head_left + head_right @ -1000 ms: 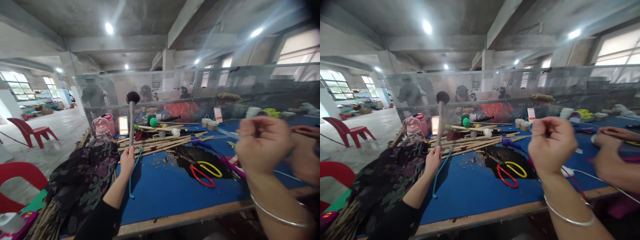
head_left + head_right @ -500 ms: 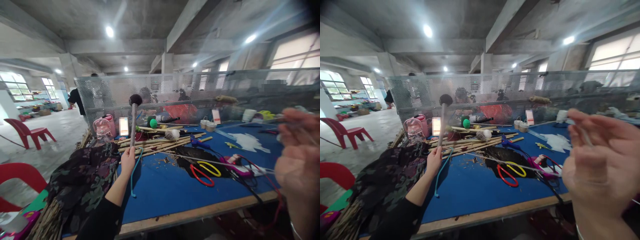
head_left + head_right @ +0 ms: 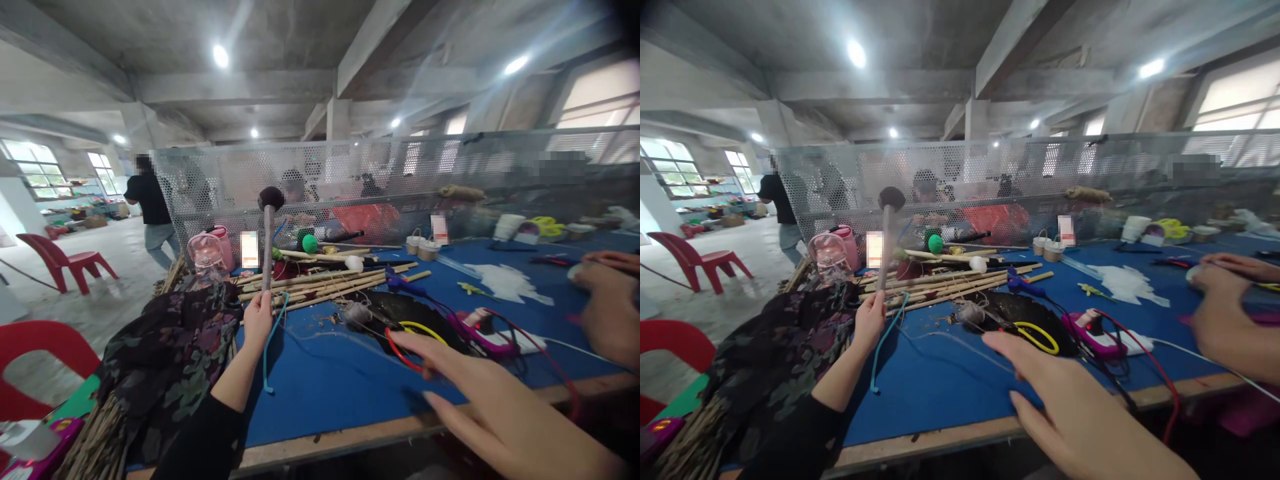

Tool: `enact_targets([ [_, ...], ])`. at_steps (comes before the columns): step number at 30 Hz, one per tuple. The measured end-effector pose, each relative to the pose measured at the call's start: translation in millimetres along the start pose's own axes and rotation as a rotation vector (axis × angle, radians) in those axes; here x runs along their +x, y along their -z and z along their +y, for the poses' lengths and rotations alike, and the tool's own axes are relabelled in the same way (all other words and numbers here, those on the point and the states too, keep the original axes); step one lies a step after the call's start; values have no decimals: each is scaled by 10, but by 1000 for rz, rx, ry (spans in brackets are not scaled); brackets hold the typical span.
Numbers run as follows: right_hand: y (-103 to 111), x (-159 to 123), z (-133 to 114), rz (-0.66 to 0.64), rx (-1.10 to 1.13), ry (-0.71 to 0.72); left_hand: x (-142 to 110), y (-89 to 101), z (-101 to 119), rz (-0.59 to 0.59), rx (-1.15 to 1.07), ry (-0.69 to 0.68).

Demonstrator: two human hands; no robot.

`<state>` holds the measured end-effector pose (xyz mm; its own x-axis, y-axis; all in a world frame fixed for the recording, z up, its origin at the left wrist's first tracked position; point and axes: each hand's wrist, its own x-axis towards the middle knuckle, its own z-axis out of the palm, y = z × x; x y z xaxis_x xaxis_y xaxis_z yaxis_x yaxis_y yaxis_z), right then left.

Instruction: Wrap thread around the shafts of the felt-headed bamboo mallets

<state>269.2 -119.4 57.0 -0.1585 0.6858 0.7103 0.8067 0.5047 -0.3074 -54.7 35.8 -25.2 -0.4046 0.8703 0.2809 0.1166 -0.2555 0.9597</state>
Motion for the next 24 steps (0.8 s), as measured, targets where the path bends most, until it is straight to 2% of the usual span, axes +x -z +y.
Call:
enact_targets([
  [2, -332, 253, 106, -370, 56, -32, -24, -23, 19, -7, -24, 19],
  [5, -886, 575, 276, -452, -47, -151, -66, -56, 71, -34, -82, 48],
  [8, -1287, 718, 303, -665, -157, -116, -92, -55, 163, -55, -153, 60],
  [11, -1413, 755, 188, -840, -200, 10, -89, -20, 266, -41, -196, 57],
  [13, -1389, 827, 121, -942, -191, 67, -76, 5, 308, -32, -201, 51],
  [14, -1365, 896, 113, -982, -161, 50, -70, 13, 315, -33, -203, 49],
  [16, -1328, 1087, 162, -935, -1, -94, -59, 20, 305, -45, -207, 50],
  [19, -1352, 1348, 357, -654, 339, -435, -57, 11, 270, -64, -191, 40],
  [20, -1384, 1386, 429, -616, 393, -519, -60, 6, 265, -67, -181, 35],
  [22, -1464, 1368, 547, -648, 343, -580, -72, -2, 278, -64, -169, 31],
  [24, -1532, 1272, 609, -670, 147, -511, -91, -5, 322, -54, -179, 40],
])
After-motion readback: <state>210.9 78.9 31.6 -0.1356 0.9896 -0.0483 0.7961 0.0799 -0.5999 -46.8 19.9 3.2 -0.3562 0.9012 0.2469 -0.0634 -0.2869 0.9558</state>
